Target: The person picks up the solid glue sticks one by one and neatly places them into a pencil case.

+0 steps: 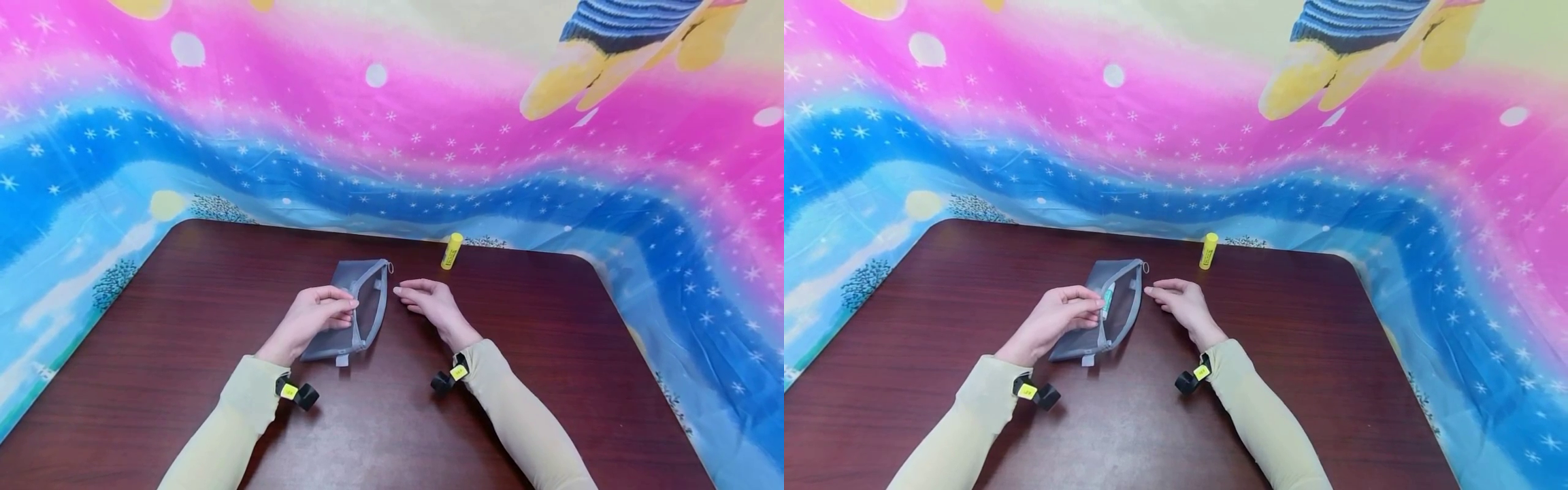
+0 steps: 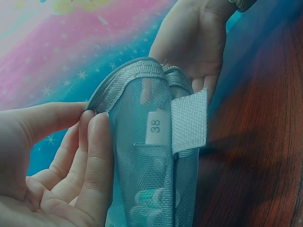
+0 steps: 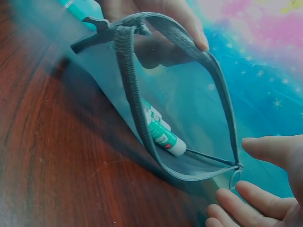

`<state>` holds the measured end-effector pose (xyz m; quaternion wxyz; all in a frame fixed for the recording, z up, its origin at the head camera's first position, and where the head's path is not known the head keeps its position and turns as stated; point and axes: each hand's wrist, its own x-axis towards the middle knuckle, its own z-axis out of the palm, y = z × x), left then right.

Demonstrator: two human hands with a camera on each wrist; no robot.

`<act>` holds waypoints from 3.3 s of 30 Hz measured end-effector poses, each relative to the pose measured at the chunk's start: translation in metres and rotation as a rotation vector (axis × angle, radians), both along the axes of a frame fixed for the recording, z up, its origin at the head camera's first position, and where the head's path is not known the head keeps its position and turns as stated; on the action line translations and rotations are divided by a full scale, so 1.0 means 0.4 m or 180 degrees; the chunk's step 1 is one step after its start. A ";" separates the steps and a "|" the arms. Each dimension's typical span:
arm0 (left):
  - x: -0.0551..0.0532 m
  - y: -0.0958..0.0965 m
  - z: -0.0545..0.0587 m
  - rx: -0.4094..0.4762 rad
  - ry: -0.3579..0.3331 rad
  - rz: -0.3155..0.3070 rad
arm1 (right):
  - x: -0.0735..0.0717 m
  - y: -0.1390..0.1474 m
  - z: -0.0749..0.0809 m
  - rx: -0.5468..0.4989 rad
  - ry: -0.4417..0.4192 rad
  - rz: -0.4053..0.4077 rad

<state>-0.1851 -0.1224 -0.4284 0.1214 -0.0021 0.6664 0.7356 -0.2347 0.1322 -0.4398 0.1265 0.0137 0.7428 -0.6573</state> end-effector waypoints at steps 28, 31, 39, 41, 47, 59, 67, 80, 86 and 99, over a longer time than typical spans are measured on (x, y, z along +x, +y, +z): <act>-0.001 0.004 -0.002 0.0004 -0.0037 -0.0002 | -0.034 0.120 0.049 -0.0214 0.0252 -0.0728; -0.001 0.005 -0.002 0.0003 -0.0025 -0.0007 | -0.039 0.130 0.051 -0.0204 0.0262 -0.0795; 0.000 0.004 -0.003 0.0007 0.0001 -0.0020 | -0.050 0.154 0.059 -0.0227 0.0312 -0.0913; 0.000 0.004 -0.003 0.0006 -0.0002 -0.0015 | -0.052 0.161 0.061 -0.0245 0.0327 -0.0930; 0.001 0.005 -0.001 0.0009 -0.0008 -0.0002 | -0.053 0.184 0.067 -0.0277 0.0338 -0.0965; 0.004 0.003 0.001 0.0047 0.0025 -0.0047 | -0.055 0.239 0.068 -0.0212 0.0345 -0.1053; 0.006 0.002 -0.002 0.0042 0.0038 -0.0048 | -0.058 0.264 0.061 0.0155 0.0384 -0.1148; 0.008 -0.001 -0.004 0.0087 0.0037 -0.0071 | -0.096 0.284 0.044 0.0427 0.0495 -0.1167; 0.007 -0.001 -0.003 0.0096 0.0052 -0.0036 | -0.119 0.276 0.035 0.0430 0.0501 -0.1122; 0.001 0.003 -0.004 0.0072 0.0029 -0.0033 | -0.170 0.254 0.011 0.0575 0.0402 -0.1097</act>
